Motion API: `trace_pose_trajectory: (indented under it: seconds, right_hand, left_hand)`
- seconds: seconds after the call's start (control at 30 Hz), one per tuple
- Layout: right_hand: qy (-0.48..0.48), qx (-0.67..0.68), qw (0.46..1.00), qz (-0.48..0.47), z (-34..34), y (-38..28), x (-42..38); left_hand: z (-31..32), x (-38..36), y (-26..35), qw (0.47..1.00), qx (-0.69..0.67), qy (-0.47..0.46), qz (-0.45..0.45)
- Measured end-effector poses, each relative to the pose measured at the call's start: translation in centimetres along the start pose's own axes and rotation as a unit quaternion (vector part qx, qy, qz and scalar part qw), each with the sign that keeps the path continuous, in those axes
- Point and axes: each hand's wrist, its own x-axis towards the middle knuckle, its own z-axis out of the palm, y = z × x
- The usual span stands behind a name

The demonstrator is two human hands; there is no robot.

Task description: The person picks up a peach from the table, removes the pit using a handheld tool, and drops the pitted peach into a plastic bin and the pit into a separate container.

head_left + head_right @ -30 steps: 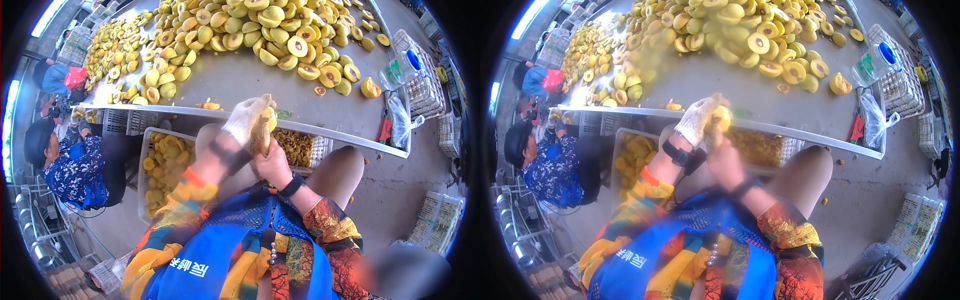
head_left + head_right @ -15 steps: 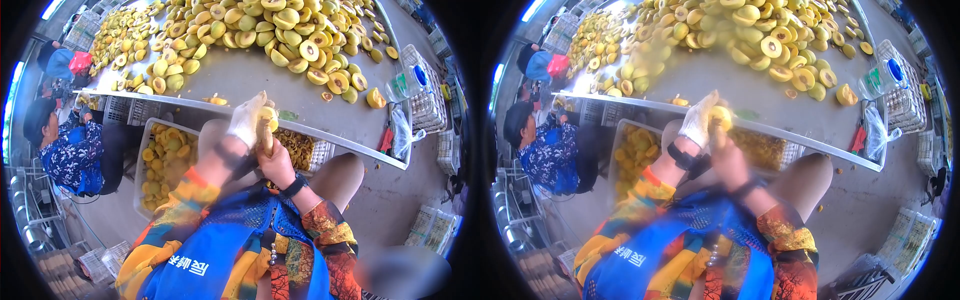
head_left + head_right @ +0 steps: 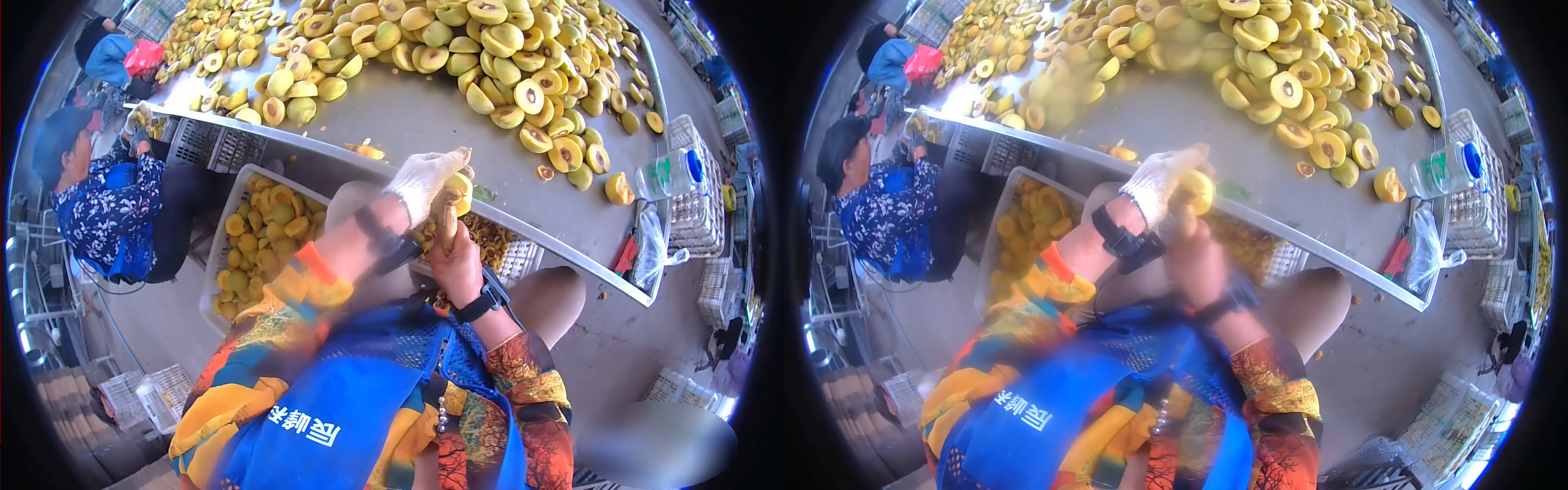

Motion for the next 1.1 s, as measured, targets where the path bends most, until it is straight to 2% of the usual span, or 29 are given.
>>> trace_pose_trajectory:
  seconds: [0.07, 0.13, 0.17, 0.23, 0.33, 0.4, 0.43, 0.5, 0.6, 0.67, 0.7, 0.73, 0.77, 0.87, 0.9, 0.93, 0.97, 1.0, 1.07, 1.1]
  right_hand:
    - [0.022, 0.001, 0.999, -0.042, 0.6, 0.9, 0.1]
    - [-0.050, 0.125, 0.991, 0.019, 0.7, 1.9, 0.5]
    - [-0.085, 0.185, 0.978, 0.051, 0.6, 2.2, 0.6]
    - [-0.084, 0.196, 0.976, 0.035, 0.5, 1.5, 0.8]
    - [-0.026, 0.082, 0.991, -0.100, 0.8, 1.0, 1.1]
    - [-0.010, 0.050, 0.992, -0.116, 0.0, -0.4, 0.7]
    - [-0.046, 0.031, 0.996, -0.070, -0.4, -0.8, 0.6]
    - [-0.035, -0.017, 0.993, -0.111, -0.3, -0.3, 0.5]
    - [-0.031, 0.026, 0.986, -0.161, 0.8, 1.9, 0.6]
    - [-0.076, 0.129, 0.986, -0.079, 0.8, 2.0, 0.3]
    - [-0.118, 0.196, 0.973, 0.018, 0.2, 0.8, 0.0]
    - [-0.158, 0.260, 0.946, 0.115, -0.7, -0.9, -0.2]
    - [-0.186, 0.347, 0.889, 0.233, -2.2, -3.9, -0.1]
    - [-0.201, 0.357, 0.874, 0.262, -2.3, -4.0, -0.1]
    - [-0.156, 0.276, 0.938, 0.139, -1.8, -3.2, -0.2]
    - [-0.107, 0.187, 0.976, 0.012, -0.6, -1.7, -0.2]
    - [-0.056, 0.093, 0.987, -0.117, 0.0, -0.5, -0.4]
    - [-0.065, 0.060, 0.991, -0.102, -0.2, -0.5, -0.3]
    - [-0.080, -0.005, 0.994, -0.072, -0.5, -0.9, -0.1]
    - [-0.081, 0.014, 0.993, -0.080, -0.3, -0.7, -0.1]
  left_hand:
    - [-0.4, 0.4, -0.1, 1.000, -0.008, -0.020, 0.014]
    - [-0.6, 0.6, -0.3, 0.998, -0.017, -0.046, 0.043]
    - [-0.8, 0.3, -0.3, 0.991, -0.084, -0.072, 0.069]
    - [-1.1, -0.6, 0.1, 0.961, -0.214, -0.125, 0.125]
    - [-1.6, -1.2, -0.3, 0.958, -0.227, -0.131, 0.113]
    - [-1.4, -1.3, -0.5, 0.969, -0.226, -0.061, 0.077]
    - [-1.5, -0.9, -0.5, 0.972, -0.222, -0.044, 0.066]
    - [-1.2, -0.9, -0.4, 0.978, -0.203, -0.014, 0.042]
    - [-0.8, -0.9, -0.7, 0.978, -0.193, 0.010, 0.074]
    - [-0.6, -0.7, -1.2, 0.974, -0.201, 0.021, 0.102]
    - [-0.6, -0.6, -1.4, 0.971, -0.206, 0.027, 0.117]
    - [-0.7, -0.7, -1.3, 0.976, -0.183, 0.024, 0.115]
    - [-0.8, -0.9, -1.2, 0.980, -0.161, 0.021, 0.112]
    - [-1.2, -0.7, -1.2, 0.989, -0.097, 0.001, 0.115]
    - [-1.3, -0.7, -1.1, 0.990, -0.075, -0.006, 0.115]
    - [-1.4, -0.8, -0.9, 0.993, -0.083, 0.001, 0.079]
    - [-1.3, -0.9, -0.5, 0.995, -0.093, 0.008, 0.044]
    - [-1.2, -1.0, -0.2, 0.995, -0.102, 0.013, 0.009]
    - [-1.2, -1.3, 0.0, 0.992, -0.124, 0.027, 0.021]
    - [-1.2, -1.5, -0.1, 0.990, -0.134, 0.035, 0.027]
